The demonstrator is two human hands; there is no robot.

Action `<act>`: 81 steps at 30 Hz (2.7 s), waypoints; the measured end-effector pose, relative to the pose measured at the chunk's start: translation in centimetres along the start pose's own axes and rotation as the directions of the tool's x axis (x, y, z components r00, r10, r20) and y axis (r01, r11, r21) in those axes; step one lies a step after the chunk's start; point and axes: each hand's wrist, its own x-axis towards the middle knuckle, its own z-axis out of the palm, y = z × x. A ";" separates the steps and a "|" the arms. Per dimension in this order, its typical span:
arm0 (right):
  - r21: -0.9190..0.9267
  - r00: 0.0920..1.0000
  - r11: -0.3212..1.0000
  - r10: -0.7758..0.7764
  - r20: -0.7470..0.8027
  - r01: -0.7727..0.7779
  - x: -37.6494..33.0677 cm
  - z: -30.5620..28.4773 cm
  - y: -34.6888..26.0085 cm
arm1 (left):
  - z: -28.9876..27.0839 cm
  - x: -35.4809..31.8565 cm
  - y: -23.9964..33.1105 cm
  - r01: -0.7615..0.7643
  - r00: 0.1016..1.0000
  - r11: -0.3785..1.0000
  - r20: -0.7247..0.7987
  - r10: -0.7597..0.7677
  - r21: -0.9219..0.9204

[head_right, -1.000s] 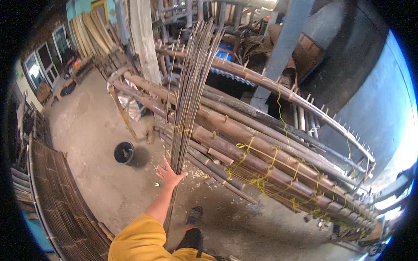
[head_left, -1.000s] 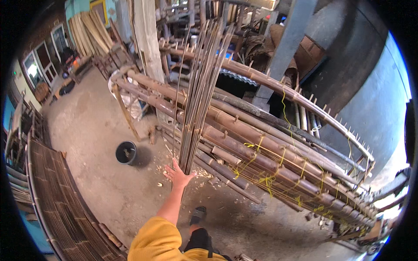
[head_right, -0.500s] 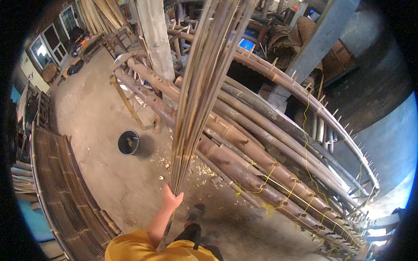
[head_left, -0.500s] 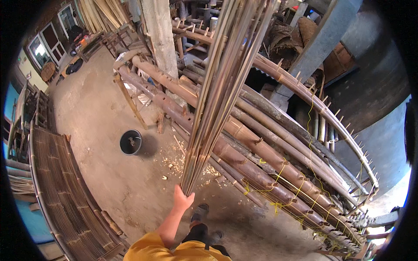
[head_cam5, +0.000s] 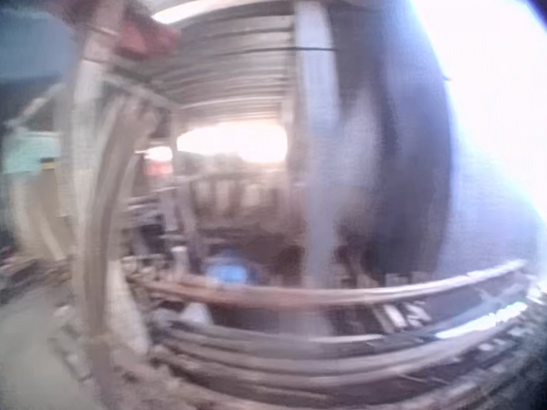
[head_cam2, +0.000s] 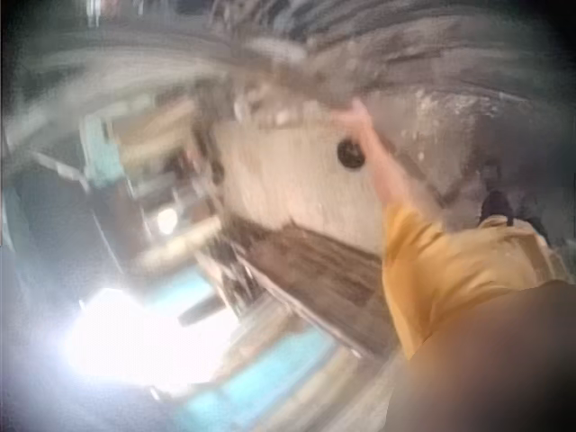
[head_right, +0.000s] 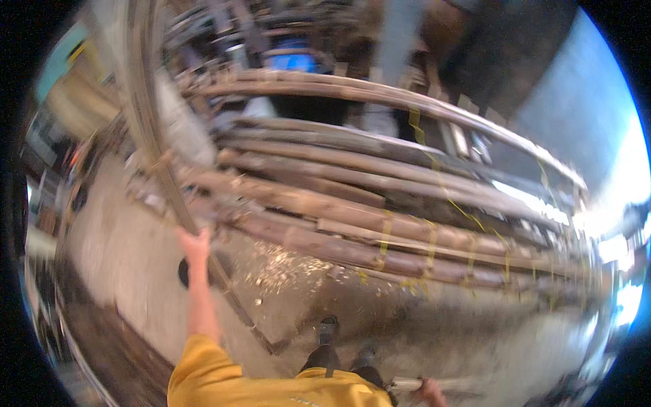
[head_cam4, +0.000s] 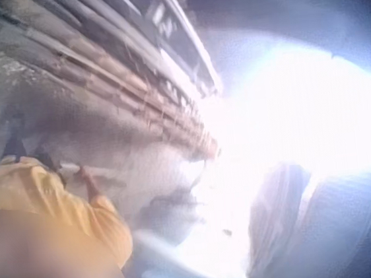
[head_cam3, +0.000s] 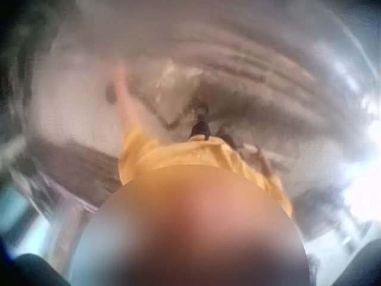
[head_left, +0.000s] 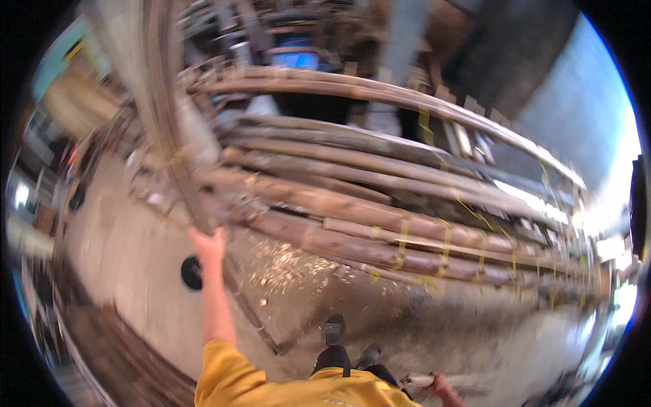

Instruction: The person carries a bundle of thin bamboo strips into a workshop, places them on the floor, and repeatedly picks up individual strips to inspect and sort them. The person remains squatting while handling the strips throughout the clip.

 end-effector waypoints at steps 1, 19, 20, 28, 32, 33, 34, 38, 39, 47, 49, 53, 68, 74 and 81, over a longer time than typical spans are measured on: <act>-0.069 0.996 0.996 -0.058 -0.063 0.054 -0.4 0.1 1.3 | 2.1 0.9 -1.1 -0.086 0.991 0.993 -0.095 0.093 0.076; -0.025 0.947 0.975 -0.219 -0.236 0.219 -5.1 8.4 -1.9 | 4.7 -13.2 10.3 -0.513 0.844 0.829 0.044 0.534 -0.222; -0.025 0.952 0.976 -0.214 -0.219 0.214 -5.3 8.7 -1.9 | 5.3 -15.5 10.9 -0.477 0.852 0.843 0.104 0.513 -0.250; 0.064 0.940 0.943 -0.318 -0.123 0.327 -4.6 7.4 -0.9 | 3.8 -38.1 14.5 0.400 0.261 0.915 0.963 -0.063 -0.049; 0.075 0.897 0.905 -0.398 -0.194 0.418 -3.5 10.2 0.3 | -5.5 -57.0 24.0 -0.057 -0.858 0.955 0.475 -0.196 0.290; 0.079 0.890 0.898 -0.412 -0.198 0.433 -3.4 10.9 0.3 | -6.2 -59.7 23.9 -0.157 -0.923 0.944 0.297 -0.245 0.291; 0.094 0.885 0.891 -0.421 -0.200 0.445 -3.6 12.1 0.4 | -7.8 -61.6 23.8 -0.243 -0.914 0.953 0.286 -0.288 0.182; 0.074 0.840 0.884 -0.409 -0.356 0.462 -8.7 15.2 1.1 | -15.8 -64.0 26.2 -0.393 -0.855 0.919 0.358 -0.375 0.024; 0.102 0.858 0.890 -0.390 -0.335 0.444 -10.9 15.1 1.4 | -16.2 -64.0 24.7 -0.382 -0.862 0.924 0.345 -0.371 0.039; 0.511 0.659 0.848 0.466 -0.590 -0.143 -10.9 29.8 -1.0 | -16.2 -73.2 19.2 -0.549 -0.768 0.836 0.387 -0.511 0.015; 0.882 0.490 0.470 0.777 -0.395 -0.036 -13.4 32.3 -3.4 | -15.3 -74.1 16.5 -0.579 -0.755 0.815 0.370 -0.542 0.013; 0.911 0.537 -0.366 0.815 0.217 0.188 -19.4 34.5 -11.7 | -16.0 -73.7 13.0 -0.525 -0.810 0.851 0.292 -0.508 0.024; 0.386 0.425 -0.561 0.819 0.385 0.732 -24.6 43.7 -28.4 | -25.9 -80.6 3.7 -0.615 -0.780 0.731 0.088 -0.620 -0.296; 0.329 0.546 -0.655 0.752 0.370 0.680 -23.4 53.2 -29.8 | -29.0 -83.2 -4.7 -0.660 -0.747 0.741 0.222 -0.627 -0.127; 0.141 0.715 -0.783 0.614 0.335 0.606 -26.6 71.2 -39.6 | -30.8 -85.8 -11.0 -0.418 -0.866 0.901 0.351 -0.356 -0.118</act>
